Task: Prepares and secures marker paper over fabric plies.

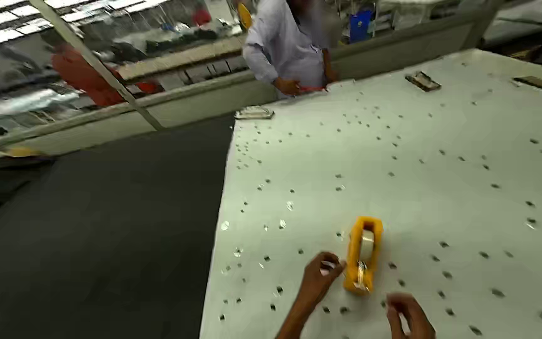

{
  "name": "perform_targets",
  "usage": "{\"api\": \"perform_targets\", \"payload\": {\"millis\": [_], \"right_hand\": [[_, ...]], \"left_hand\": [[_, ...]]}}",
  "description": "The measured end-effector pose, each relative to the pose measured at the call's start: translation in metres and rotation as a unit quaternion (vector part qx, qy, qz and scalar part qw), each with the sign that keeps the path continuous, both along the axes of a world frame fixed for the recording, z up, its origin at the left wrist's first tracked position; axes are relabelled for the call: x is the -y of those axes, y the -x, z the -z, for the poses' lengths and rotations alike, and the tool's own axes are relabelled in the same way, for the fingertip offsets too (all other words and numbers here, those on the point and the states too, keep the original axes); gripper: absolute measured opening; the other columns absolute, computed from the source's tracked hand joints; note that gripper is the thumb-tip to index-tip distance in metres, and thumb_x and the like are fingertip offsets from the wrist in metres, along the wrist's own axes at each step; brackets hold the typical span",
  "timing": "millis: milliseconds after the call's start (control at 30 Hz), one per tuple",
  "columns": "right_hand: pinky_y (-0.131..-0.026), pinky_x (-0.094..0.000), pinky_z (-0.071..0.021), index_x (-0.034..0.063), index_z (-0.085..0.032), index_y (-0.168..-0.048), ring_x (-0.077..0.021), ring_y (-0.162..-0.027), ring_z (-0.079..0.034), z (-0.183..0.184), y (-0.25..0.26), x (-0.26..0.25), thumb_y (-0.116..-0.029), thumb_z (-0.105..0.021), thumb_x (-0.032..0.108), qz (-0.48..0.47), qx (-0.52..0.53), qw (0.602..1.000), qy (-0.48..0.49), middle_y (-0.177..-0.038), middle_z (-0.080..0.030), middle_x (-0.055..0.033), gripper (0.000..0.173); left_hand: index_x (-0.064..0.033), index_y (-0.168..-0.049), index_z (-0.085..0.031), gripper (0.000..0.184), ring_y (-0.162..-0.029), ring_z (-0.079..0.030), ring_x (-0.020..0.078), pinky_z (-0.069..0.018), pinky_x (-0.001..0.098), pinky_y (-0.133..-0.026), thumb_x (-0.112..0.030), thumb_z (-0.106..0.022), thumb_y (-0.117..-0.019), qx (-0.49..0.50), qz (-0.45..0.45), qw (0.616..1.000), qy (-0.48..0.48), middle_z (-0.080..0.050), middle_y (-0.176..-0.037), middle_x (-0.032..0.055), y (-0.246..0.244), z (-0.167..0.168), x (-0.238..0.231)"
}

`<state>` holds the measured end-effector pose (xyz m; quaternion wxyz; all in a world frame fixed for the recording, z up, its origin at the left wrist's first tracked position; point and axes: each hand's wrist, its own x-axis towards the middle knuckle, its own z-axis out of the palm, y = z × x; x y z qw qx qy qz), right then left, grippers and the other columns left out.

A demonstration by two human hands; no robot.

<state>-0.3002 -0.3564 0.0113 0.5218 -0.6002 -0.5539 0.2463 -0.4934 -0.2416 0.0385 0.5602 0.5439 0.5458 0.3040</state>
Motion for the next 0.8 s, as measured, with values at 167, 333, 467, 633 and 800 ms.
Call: {"api": "perform_targets", "payload": {"millis": [167,333,467,633,800], "right_hand": [[-0.081,-0.0405,-0.0588,-0.0044,-0.053,-0.136,-0.0256,-0.101,-0.066,0.035,-0.034,0.002,-0.0869,-0.077,0.03,-0.042,-0.025,0.994,0.102,-0.131,-0.06,-0.0218,0.065],[-0.081,-0.0458,-0.0575,0.0065,-0.063,-0.135,-0.0292,-0.102,-0.065,0.032,-0.02,-0.019,-0.0856,-0.082,0.028,-0.086,0.001,0.991,0.101,-0.132,-0.059,-0.0181,0.057],[-0.082,-0.0523,-0.0578,0.0078,-0.076,-0.114,-0.0347,-0.102,-0.068,0.031,-0.014,-0.035,-0.0851,-0.083,0.022,-0.058,0.102,0.993,0.015,-0.117,-0.067,-0.0176,0.033],[-0.083,-0.052,-0.058,0.0065,-0.076,-0.113,-0.0329,-0.102,-0.068,0.032,-0.013,-0.034,-0.0842,-0.083,0.015,-0.054,0.095,0.994,0.014,-0.116,-0.068,-0.0155,0.031],[-0.08,-0.0467,-0.0585,0.0067,-0.074,-0.115,-0.0287,-0.096,-0.068,0.03,-0.018,-0.038,-0.0849,-0.083,0.014,-0.09,0.067,0.993,0.037,-0.119,-0.066,-0.0147,0.032]], "left_hand": [[-0.001,-0.126,-0.064,0.042,-0.106,-0.066,0.0299,-0.0576,0.0491,-0.088,-0.034,-0.067,-0.0995,-0.024,-0.026,0.998,0.057,-0.064,-0.124,0.0178,-0.043,0.005,0.035],[0.0006,-0.114,-0.068,0.029,-0.094,-0.063,0.0291,-0.0532,0.0491,-0.081,-0.025,-0.068,-0.1002,-0.047,-0.081,0.995,0.039,-0.066,-0.112,0.0191,-0.057,-0.008,0.044],[-0.0002,-0.105,-0.07,0.025,-0.101,-0.06,0.0274,-0.0517,0.0483,-0.086,-0.024,-0.069,-0.0991,-0.064,-0.124,0.99,-0.016,-0.063,-0.116,0.0165,-0.058,-0.034,0.058],[0.0018,-0.099,-0.071,0.023,-0.072,-0.061,0.0165,-0.0508,0.0345,-0.068,-0.02,-0.063,-0.1033,-0.062,-0.153,0.985,0.041,-0.069,-0.085,0.0095,-0.059,-0.029,0.076],[-0.0015,-0.099,-0.067,0.019,-0.061,-0.054,0.0089,-0.0475,0.0226,-0.057,-0.017,-0.058,-0.1051,0.152,-0.234,0.94,0.197,-0.063,-0.079,0.0035,-0.062,0.01,0.081]]}}
